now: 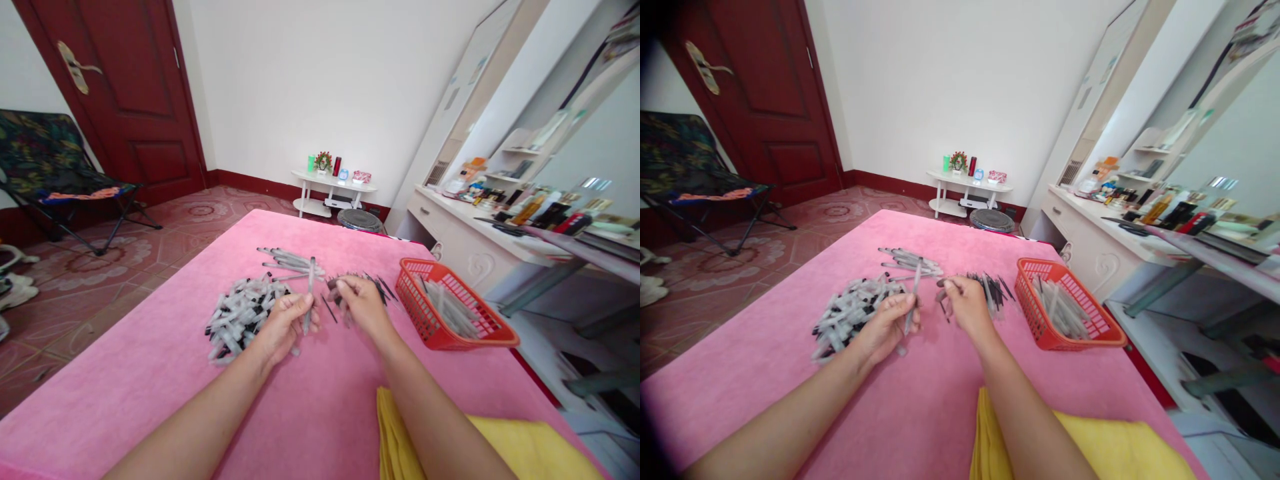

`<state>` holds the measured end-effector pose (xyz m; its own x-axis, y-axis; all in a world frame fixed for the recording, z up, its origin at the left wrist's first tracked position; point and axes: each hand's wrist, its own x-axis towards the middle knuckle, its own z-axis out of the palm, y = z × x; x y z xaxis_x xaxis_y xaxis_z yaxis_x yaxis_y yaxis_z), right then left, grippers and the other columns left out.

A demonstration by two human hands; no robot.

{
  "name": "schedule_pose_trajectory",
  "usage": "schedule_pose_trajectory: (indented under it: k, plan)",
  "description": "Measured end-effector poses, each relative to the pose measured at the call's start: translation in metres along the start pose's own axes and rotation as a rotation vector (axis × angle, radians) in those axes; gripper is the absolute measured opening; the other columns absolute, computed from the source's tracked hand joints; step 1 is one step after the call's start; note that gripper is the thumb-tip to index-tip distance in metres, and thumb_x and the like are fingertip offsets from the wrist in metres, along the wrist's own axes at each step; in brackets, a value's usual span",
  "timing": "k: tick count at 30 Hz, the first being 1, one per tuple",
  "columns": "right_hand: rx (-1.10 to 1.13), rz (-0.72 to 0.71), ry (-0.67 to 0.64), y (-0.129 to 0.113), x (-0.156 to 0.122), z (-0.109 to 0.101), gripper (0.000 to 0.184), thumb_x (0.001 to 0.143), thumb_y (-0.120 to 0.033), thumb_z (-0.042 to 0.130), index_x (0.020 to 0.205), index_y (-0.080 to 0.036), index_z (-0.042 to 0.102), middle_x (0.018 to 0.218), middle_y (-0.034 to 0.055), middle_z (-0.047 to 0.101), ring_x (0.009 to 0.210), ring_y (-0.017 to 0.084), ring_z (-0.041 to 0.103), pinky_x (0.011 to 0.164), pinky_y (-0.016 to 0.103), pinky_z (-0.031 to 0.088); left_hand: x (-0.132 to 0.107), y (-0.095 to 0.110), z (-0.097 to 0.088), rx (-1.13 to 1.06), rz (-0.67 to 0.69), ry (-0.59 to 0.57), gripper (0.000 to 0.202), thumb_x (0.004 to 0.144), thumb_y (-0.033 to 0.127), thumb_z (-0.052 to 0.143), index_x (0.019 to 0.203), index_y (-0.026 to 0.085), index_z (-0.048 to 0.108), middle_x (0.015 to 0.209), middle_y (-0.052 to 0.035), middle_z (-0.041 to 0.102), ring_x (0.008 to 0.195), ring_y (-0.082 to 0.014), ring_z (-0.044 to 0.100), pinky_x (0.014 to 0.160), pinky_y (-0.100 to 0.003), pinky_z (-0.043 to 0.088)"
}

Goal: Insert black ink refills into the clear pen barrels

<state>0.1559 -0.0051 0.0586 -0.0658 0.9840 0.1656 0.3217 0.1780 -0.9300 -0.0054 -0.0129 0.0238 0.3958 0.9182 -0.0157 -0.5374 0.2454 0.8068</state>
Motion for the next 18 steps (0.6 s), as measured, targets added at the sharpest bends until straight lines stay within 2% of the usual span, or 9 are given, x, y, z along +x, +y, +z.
schedule_pose_trajectory:
  k: [2, 4, 7, 9, 11, 13, 15, 18]
  plan:
    - [0.147, 0.021, 0.034, -0.005, 0.002, -0.009, 0.035, 0.080, -0.046, 0.047, 0.083, -0.015, 0.062, 0.065, 0.0023, 0.061, 0.038, 0.007, 0.042, 0.036, 0.020, 0.029, -0.003, -0.002, 0.001, 0.062, -0.093, -0.102, 0.026, 0.070, 0.036, 0.067, 0.066, 0.011, 0.065, 0.053, -0.0048, 0.062, 0.040, -0.0101, 0.054, 0.043, -0.020, 0.040]
    - [0.227, 0.010, 0.027, -0.009, 0.002, -0.013, 0.031, 0.075, -0.045, 0.055, 0.077, -0.015, 0.061, 0.058, -0.0009, 0.056, 0.038, 0.006, 0.039, 0.036, 0.018, 0.026, -0.006, -0.004, 0.002, 0.107, -0.180, -0.197, 0.027, 0.069, 0.036, 0.068, 0.065, 0.010, 0.065, 0.053, -0.0066, 0.063, 0.039, -0.0114, 0.054, 0.042, -0.021, 0.040]
    - [0.343, 0.030, 0.033, -0.009, 0.001, -0.012, 0.025, 0.068, -0.039, 0.065, 0.068, -0.014, 0.060, 0.050, -0.0043, 0.048, 0.038, 0.004, 0.036, 0.037, 0.017, 0.026, -0.006, -0.007, 0.003, 0.062, -0.243, -0.234, 0.035, 0.072, 0.044, 0.063, 0.067, 0.009, 0.066, 0.051, -0.0078, 0.062, 0.040, -0.0138, 0.056, 0.043, -0.023, 0.044]
    - [0.463, 0.086, 0.067, -0.005, 0.000, -0.009, 0.025, 0.066, -0.038, 0.068, 0.068, -0.014, 0.060, 0.052, -0.0035, 0.051, 0.040, 0.005, 0.040, 0.038, 0.017, 0.030, -0.004, -0.008, 0.003, -0.013, -0.186, -0.157, 0.034, 0.074, 0.044, 0.061, 0.072, 0.010, 0.066, 0.058, -0.0076, 0.065, 0.045, -0.0133, 0.058, 0.047, -0.024, 0.047]
    - [0.560, 0.153, 0.083, -0.001, 0.000, -0.006, 0.026, 0.064, -0.037, 0.070, 0.071, -0.014, 0.061, 0.058, -0.0008, 0.057, 0.043, 0.006, 0.047, 0.040, 0.017, 0.035, -0.002, -0.008, 0.004, -0.058, -0.057, -0.067, 0.026, 0.073, 0.035, 0.066, 0.087, 0.014, 0.066, 0.077, -0.0074, 0.069, 0.058, -0.0131, 0.063, 0.059, -0.025, 0.051]
    - [0.584, 0.207, 0.076, 0.002, -0.001, -0.001, 0.028, 0.061, -0.036, 0.073, 0.073, -0.013, 0.062, 0.062, 0.0020, 0.062, 0.047, 0.008, 0.053, 0.043, 0.017, 0.040, 0.001, -0.007, 0.006, -0.062, 0.076, -0.020, 0.033, 0.070, 0.026, 0.070, 0.101, 0.018, 0.063, 0.097, -0.0082, 0.068, 0.076, -0.0158, 0.065, 0.071, -0.029, 0.052]
    - [0.563, 0.229, 0.049, 0.003, -0.002, 0.003, 0.029, 0.061, -0.035, 0.073, 0.074, -0.012, 0.062, 0.064, 0.0037, 0.065, 0.050, 0.009, 0.058, 0.046, 0.018, 0.043, 0.003, -0.008, 0.006, -0.044, 0.168, 0.016, 0.033, 0.072, 0.027, 0.068, 0.102, 0.015, 0.063, 0.103, -0.0108, 0.067, 0.088, -0.0200, 0.064, 0.080, -0.034, 0.050]
    - [0.524, 0.231, -0.019, 0.004, -0.004, 0.010, 0.031, 0.063, -0.037, 0.072, 0.077, -0.012, 0.062, 0.066, 0.0045, 0.066, 0.051, 0.010, 0.059, 0.046, 0.017, 0.044, 0.006, -0.010, 0.002, -0.018, 0.251, 0.098, 0.027, 0.073, 0.030, 0.066, 0.092, 0.011, 0.067, 0.095, -0.0124, 0.069, 0.088, -0.0220, 0.064, 0.083, -0.036, 0.049]
